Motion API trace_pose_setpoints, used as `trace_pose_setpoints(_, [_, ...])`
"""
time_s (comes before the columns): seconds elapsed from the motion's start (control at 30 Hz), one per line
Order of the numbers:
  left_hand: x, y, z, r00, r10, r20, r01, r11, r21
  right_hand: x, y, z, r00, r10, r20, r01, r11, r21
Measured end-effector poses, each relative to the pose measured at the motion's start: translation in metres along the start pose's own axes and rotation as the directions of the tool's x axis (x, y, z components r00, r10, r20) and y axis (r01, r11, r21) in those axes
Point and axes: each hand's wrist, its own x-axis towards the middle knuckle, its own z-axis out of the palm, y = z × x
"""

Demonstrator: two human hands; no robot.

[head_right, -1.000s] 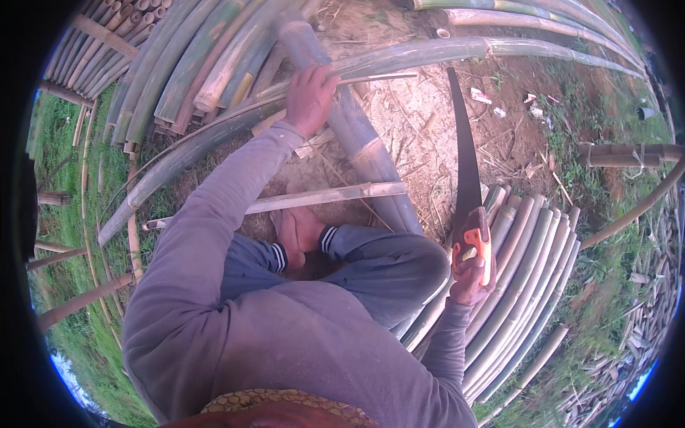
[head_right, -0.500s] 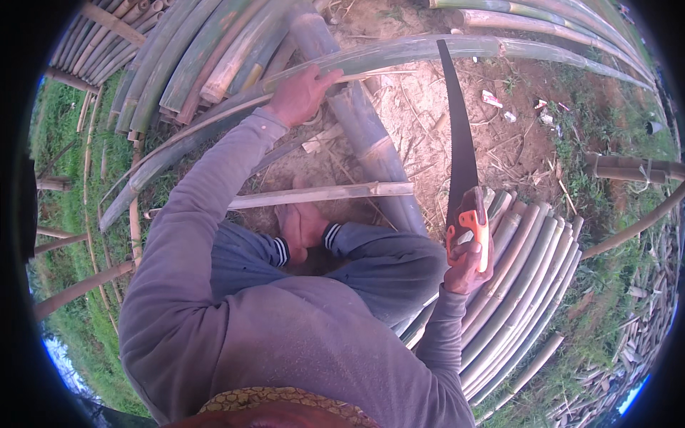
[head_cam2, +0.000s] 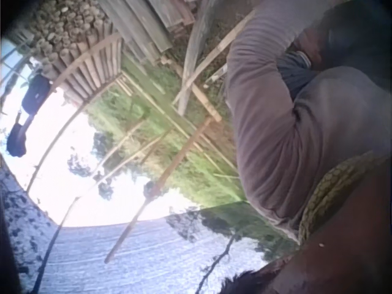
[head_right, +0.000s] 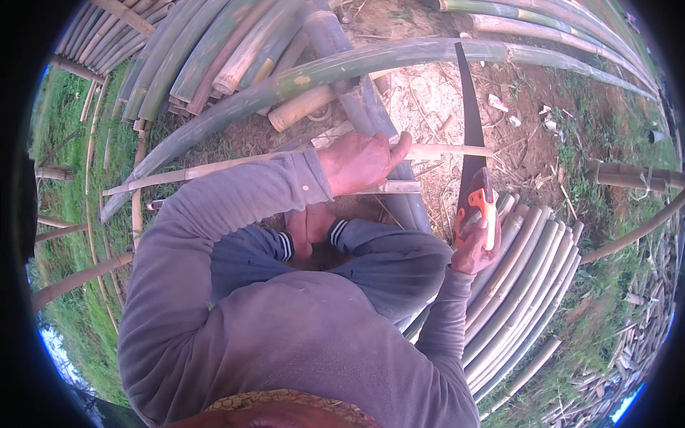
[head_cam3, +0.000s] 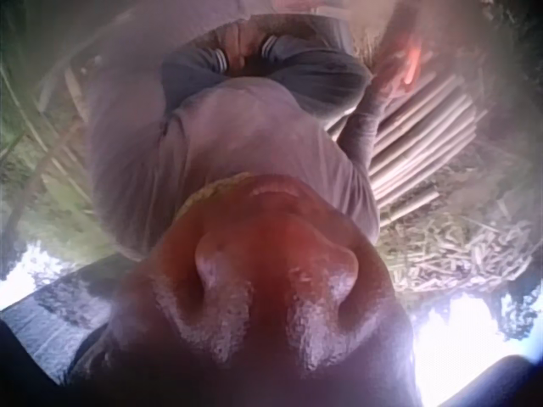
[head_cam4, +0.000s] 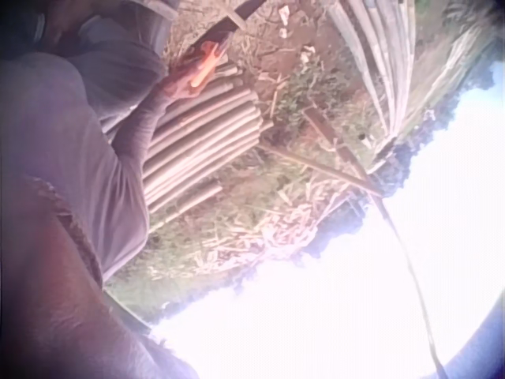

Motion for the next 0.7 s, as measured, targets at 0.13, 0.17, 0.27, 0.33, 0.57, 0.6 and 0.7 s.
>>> trace_pose_setpoints(0.13, [-0.007, -0.027, 0.028, 0.978, -0.156, 0.141, 0.157, 0.988, 0.003, 0.000, 0.017, -0.013, 0.999, 0.018, -0.050, -0.014, 0.998, 0.063])
trace_pose_setpoints(0.17, [-0.016, -0.032, 0.038, 0.970, -0.201, 0.138, 0.205, 0.979, -0.014, -0.001, 0.019, -0.017, 0.991, 0.072, -0.109, -0.066, 0.996, 0.058])
trace_pose_setpoints(0.27, [-0.043, -0.054, 0.062, 0.953, -0.279, 0.118, 0.289, 0.954, -0.077, -0.004, 0.018, -0.029, 0.981, 0.070, -0.180, -0.047, 0.991, 0.128])
trace_pose_setpoints(0.33, [-0.048, -0.076, 0.071, 0.959, -0.282, 0.044, 0.285, 0.948, -0.143, -0.003, 0.012, -0.031, 0.980, 0.054, -0.190, -0.042, 0.997, 0.064])
trace_pose_setpoints(0.57, [0.011, -0.207, 0.035, 0.779, -0.539, -0.322, 0.577, 0.816, 0.031, 0.005, -0.013, 0.007, 0.998, -0.037, 0.047, 0.037, 0.999, -0.009])
trace_pose_setpoints(0.6, [0.016, -0.221, 0.027, 0.774, -0.631, -0.049, 0.630, 0.776, -0.032, 0.005, -0.013, 0.018, 0.998, -0.028, 0.060, 0.025, 0.998, 0.053])
trace_pose_setpoints(0.7, [0.013, -0.231, 0.027, 0.751, -0.649, 0.119, 0.659, 0.748, -0.079, 0.003, -0.011, 0.043, 0.985, -0.038, 0.169, 0.009, 0.986, 0.165])
